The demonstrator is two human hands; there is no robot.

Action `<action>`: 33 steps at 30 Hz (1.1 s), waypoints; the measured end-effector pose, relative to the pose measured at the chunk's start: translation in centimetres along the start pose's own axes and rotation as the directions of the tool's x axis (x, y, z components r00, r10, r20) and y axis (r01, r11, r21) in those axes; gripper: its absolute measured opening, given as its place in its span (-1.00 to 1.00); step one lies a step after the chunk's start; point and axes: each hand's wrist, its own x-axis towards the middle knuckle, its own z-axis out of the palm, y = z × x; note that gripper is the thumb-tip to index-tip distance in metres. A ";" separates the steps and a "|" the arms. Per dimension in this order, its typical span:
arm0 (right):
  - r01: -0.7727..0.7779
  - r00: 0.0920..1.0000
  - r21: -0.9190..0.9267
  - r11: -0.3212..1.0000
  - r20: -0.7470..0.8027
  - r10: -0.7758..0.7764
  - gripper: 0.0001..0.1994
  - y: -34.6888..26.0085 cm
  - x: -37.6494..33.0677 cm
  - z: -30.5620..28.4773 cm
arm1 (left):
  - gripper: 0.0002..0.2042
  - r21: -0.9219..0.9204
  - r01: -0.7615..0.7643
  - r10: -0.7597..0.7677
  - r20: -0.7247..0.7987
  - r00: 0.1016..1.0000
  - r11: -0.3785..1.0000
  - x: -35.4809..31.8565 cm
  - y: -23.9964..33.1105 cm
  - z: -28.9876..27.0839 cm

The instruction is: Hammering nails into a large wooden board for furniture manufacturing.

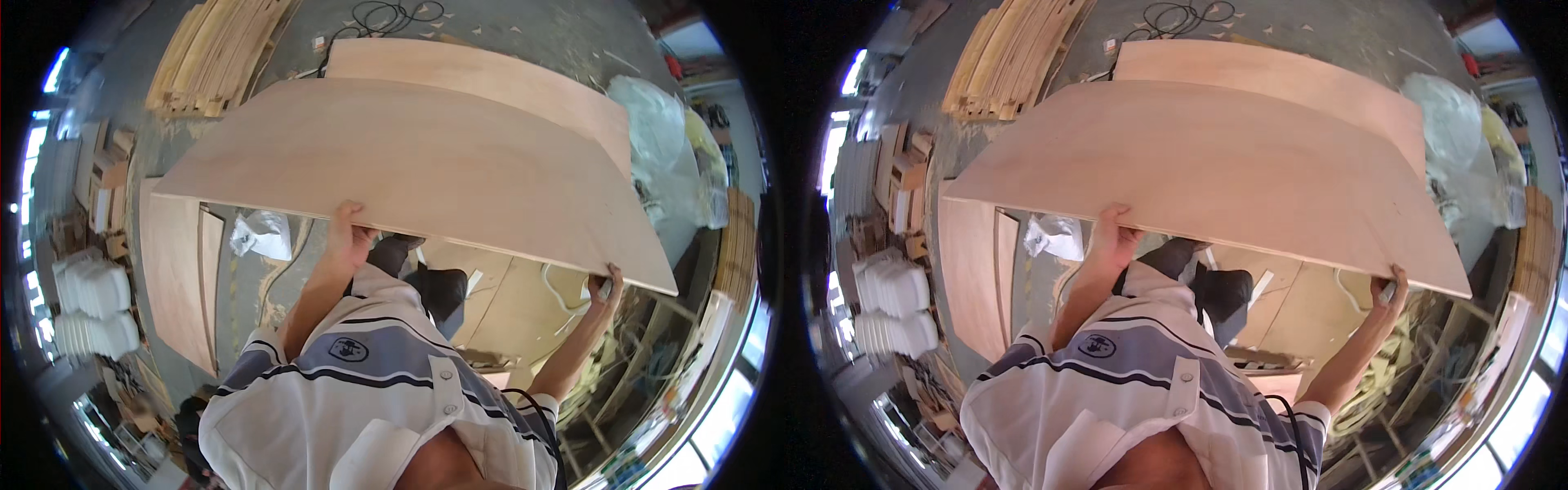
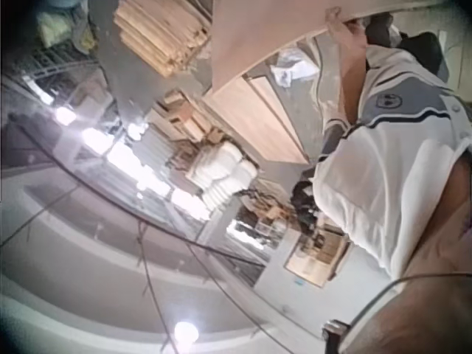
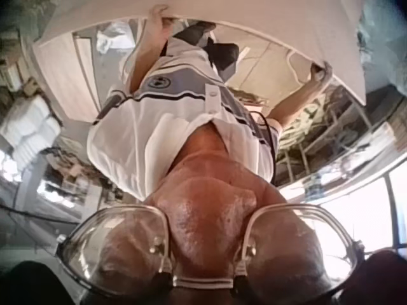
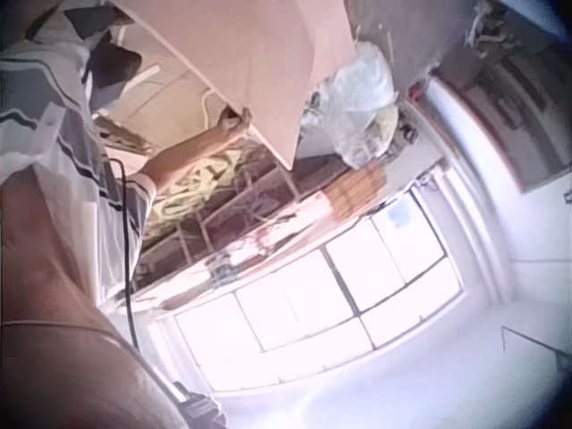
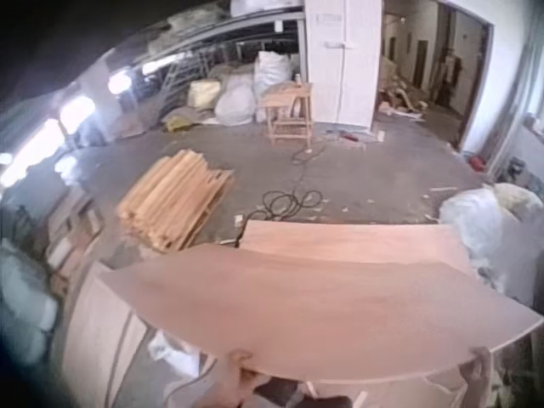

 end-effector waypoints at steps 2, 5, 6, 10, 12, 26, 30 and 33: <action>-0.043 0.999 -0.007 0.999 0.026 0.043 -0.64 -2.6 4.8 -3.8 | -0.87 -0.001 0.088 -0.088 0.039 0.995 0.996 0.0 -4.1 1.9; -0.085 0.995 0.040 0.996 0.047 0.083 -0.63 -3.3 8.6 -2.8 | -0.85 -0.032 0.057 -0.058 -0.042 0.997 0.998 0.2 -7.3 5.3; -0.122 0.992 0.026 0.992 0.030 0.122 -0.63 -4.6 9.5 -3.3 | -0.85 -0.050 0.043 -0.045 -0.048 0.998 0.998 0.4 -9.3 5.8; -0.076 0.983 0.010 0.997 0.169 0.073 -0.59 -8.2 15.2 -8.0 | -0.82 -0.062 0.064 -0.070 -0.095 0.993 0.996 3.0 -17.1 9.4; -0.120 0.993 0.079 0.990 0.026 0.118 -0.56 -9.1 18.1 -8.3 | -0.82 -0.075 0.091 -0.102 -0.156 0.982 0.993 3.2 -18.9 10.8; -0.316 0.945 0.184 0.931 -0.032 0.326 -0.72 -10.0 32.5 -13.2 | -0.72 -0.105 0.180 -0.198 -0.197 0.960 0.978 11.9 -28.5 13.3; -0.353 0.927 0.153 0.923 -0.072 0.367 -0.78 -8.0 35.7 -14.4 | -0.67 -0.216 0.219 -0.264 -0.210 0.941 0.952 14.3 -30.5 11.0; -0.406 0.912 0.101 0.909 -0.022 0.410 -0.78 -6.7 37.5 -16.0 | -0.68 -0.216 0.190 -0.250 -0.297 0.921 0.958 15.2 -32.0 11.6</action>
